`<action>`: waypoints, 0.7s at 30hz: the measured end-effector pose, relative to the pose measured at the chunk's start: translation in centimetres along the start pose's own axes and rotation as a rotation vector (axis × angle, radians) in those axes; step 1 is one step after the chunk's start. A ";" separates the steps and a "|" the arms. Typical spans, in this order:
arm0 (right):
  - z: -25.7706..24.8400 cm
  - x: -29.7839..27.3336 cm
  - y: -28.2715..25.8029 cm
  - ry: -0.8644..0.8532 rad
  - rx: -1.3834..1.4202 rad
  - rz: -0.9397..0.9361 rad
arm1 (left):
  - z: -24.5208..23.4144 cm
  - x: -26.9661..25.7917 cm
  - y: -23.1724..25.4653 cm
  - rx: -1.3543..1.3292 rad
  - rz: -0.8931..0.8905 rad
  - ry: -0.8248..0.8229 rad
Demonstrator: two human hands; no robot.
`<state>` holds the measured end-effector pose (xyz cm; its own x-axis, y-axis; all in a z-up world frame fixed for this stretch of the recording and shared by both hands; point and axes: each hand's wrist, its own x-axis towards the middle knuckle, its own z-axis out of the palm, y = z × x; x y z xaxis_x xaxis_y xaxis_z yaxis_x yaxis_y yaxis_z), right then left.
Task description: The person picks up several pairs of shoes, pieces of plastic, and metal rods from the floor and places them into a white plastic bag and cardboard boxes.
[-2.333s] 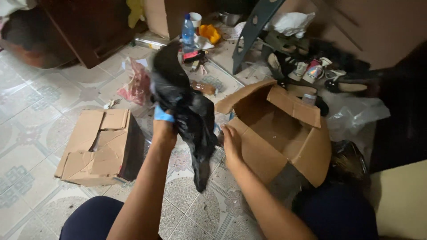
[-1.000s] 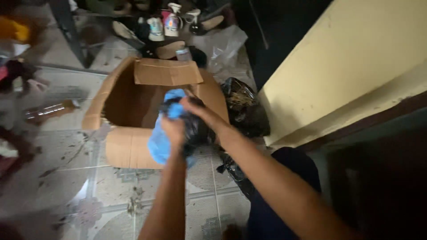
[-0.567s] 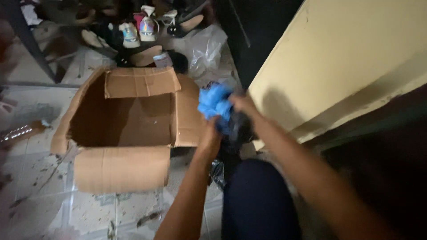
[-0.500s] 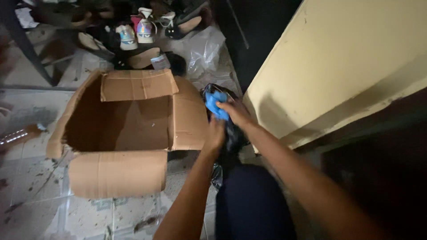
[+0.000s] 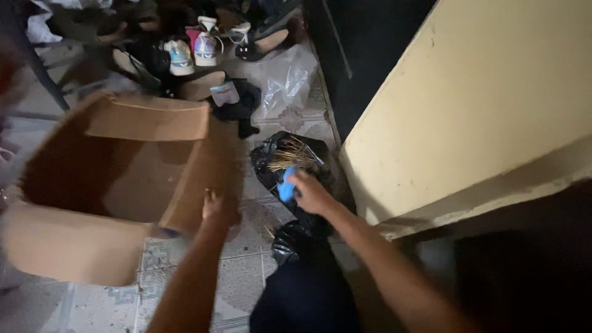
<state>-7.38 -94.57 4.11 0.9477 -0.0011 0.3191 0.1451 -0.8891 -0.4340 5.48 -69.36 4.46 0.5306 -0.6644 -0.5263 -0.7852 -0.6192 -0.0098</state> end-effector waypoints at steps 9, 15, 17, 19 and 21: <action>-1.7 -4.8 3.3 -0.419 -0.102 0.492 | -11.2 2.3 4.3 -0.522 -0.176 0.390; -8.8 -0.6 0.0 -0.155 -0.040 0.814 | -9.5 10.3 4.1 -0.648 -0.037 0.411; -9.3 2.8 -2.5 0.164 -0.033 0.710 | -10.7 8.0 3.9 -0.793 0.012 0.499; -9.3 5.8 -5.8 0.484 -0.028 0.588 | -11.0 6.9 3.7 -0.933 0.063 0.594; -8.7 8.3 -10.1 0.472 -0.144 0.126 | -10.0 6.8 3.1 -1.380 0.156 0.808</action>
<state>-3.51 -89.58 18.49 0.7189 -0.2898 0.6319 -0.0348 -0.9229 -0.3836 9.85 -79.98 9.40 0.8498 -0.5131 0.1208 -0.2084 -0.1166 0.9711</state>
